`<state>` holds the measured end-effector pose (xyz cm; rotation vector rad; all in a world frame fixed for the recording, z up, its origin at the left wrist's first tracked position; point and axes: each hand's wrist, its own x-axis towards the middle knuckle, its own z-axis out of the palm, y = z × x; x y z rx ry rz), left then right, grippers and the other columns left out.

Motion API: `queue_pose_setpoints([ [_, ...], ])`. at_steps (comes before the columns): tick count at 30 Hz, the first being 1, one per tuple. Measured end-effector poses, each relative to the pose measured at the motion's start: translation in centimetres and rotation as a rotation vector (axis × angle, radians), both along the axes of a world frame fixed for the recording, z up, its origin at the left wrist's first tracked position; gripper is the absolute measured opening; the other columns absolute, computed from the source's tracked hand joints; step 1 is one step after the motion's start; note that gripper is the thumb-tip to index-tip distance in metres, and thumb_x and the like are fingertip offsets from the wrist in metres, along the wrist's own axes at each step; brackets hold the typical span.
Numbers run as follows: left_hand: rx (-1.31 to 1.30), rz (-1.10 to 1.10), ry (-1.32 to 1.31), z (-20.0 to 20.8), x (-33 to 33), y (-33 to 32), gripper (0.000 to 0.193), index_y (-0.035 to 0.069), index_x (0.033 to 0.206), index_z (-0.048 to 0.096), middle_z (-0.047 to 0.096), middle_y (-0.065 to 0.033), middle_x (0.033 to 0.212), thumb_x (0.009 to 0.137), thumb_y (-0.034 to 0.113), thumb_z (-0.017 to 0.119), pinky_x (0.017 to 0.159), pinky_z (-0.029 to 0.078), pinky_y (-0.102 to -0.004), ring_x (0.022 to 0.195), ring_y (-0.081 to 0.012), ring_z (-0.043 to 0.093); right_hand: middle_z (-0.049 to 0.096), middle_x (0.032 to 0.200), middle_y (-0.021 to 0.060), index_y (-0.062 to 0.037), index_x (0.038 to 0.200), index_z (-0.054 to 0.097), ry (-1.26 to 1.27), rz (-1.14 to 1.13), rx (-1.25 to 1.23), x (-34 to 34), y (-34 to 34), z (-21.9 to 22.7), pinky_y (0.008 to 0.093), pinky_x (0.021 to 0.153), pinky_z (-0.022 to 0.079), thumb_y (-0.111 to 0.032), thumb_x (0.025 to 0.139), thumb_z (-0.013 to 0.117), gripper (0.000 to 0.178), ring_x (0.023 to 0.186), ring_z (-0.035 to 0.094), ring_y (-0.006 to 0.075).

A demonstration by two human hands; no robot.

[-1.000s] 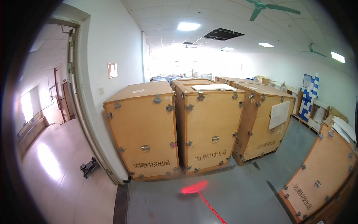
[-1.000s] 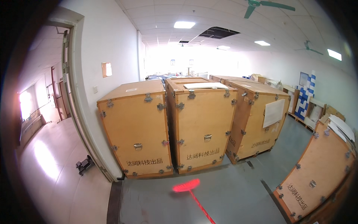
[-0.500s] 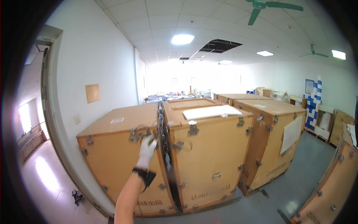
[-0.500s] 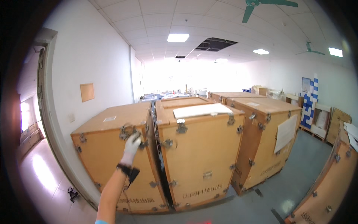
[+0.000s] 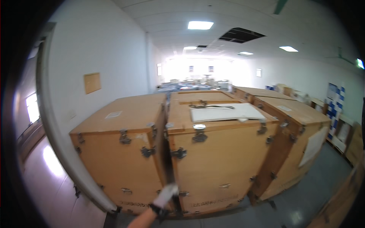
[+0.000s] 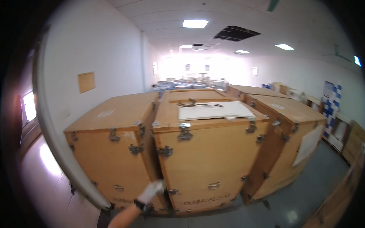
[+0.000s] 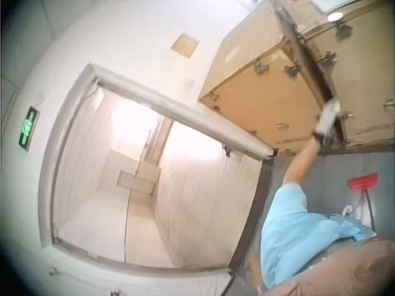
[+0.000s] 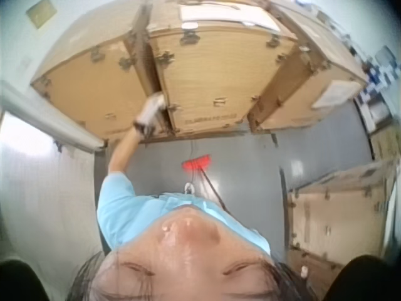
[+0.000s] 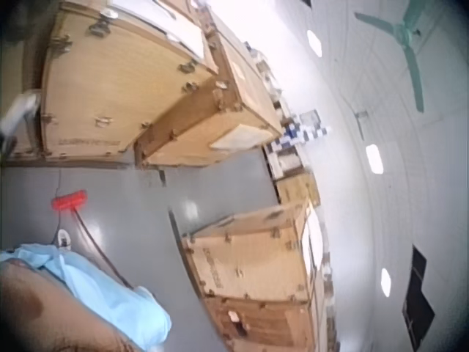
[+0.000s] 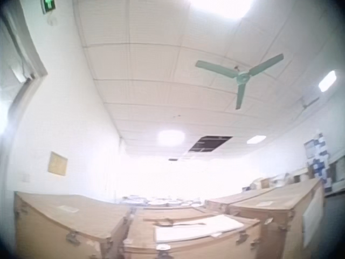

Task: Sweeping dust and debris from the floor into a dustpan in a corridor.

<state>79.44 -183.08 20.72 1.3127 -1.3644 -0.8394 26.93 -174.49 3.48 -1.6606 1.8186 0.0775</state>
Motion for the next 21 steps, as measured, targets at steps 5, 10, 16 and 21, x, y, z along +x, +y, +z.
queue_pose_setpoints([
  [5, 0.604, 0.581, -0.316, -25.5, 2.0, 31.5, 0.039, 0.003, 0.111, 0.051, 0.053, -0.019, 0.109, 0.081, 0.026, 0.055, 0.086, 0.039, -0.0361, 0.101, -0.0292, 0.049, 0.062, 0.085, 0.0169, -0.0061, 0.097, 0.058, 0.136, 0.164, 0.1, -1.0, -0.6, -2.8, 0.0426, 0.062, 0.045, -0.04, 0.076, 0.053, 0.041, 0.074, 0.061, 0.0294],
  [10, 1.63, 1.215, -0.623, -34.5, -5.1, 73.6, 0.039, 0.001, 0.088, 0.061, 0.061, -0.0158, 0.079, 0.079, 0.036, 0.049, 0.066, 0.046, -0.0354, 0.073, -0.0261, 0.058, 0.062, 0.088, 0.0159, -0.0081, 0.101, 0.057, 0.358, 0.514, 0.273, -6.6, 2.7, -4.4, 0.0429, 0.062, 0.045, -0.043, 0.076, 0.053, 0.043, 0.075, 0.061, 0.0282],
  [16, 1.265, 1.627, 0.078, -21.9, -23.3, 82.4, 0.034, 0.002, 0.092, 0.061, 0.059, -0.0191, 0.095, 0.074, 0.028, 0.047, 0.082, 0.042, -0.0379, 0.093, -0.0331, 0.055, 0.063, 0.092, 0.0147, -0.0105, 0.105, 0.057, 0.695, 0.914, 0.382, -17.0, 4.0, -2.6, 0.0433, 0.063, 0.045, -0.046, 0.077, 0.052, 0.045, 0.076, 0.062, 0.0267],
  [21, 1.181, 1.826, 0.549, -25.9, -46.2, 88.1, 0.035, 0.006, 0.1, 0.06, 0.06, -0.0135, 0.1, 0.074, 0.027, 0.049, 0.084, 0.042, -0.0339, 0.098, -0.0273, 0.055, 0.06, 0.082, 0.022, -0.0011, 0.092, 0.058, 0.449, 1.245, 0.124, -6.6, 8.2, -4.6, 0.0434, 0.065, 0.044, -0.037, 0.077, 0.053, 0.04, 0.078, 0.059, 0.0344],
])
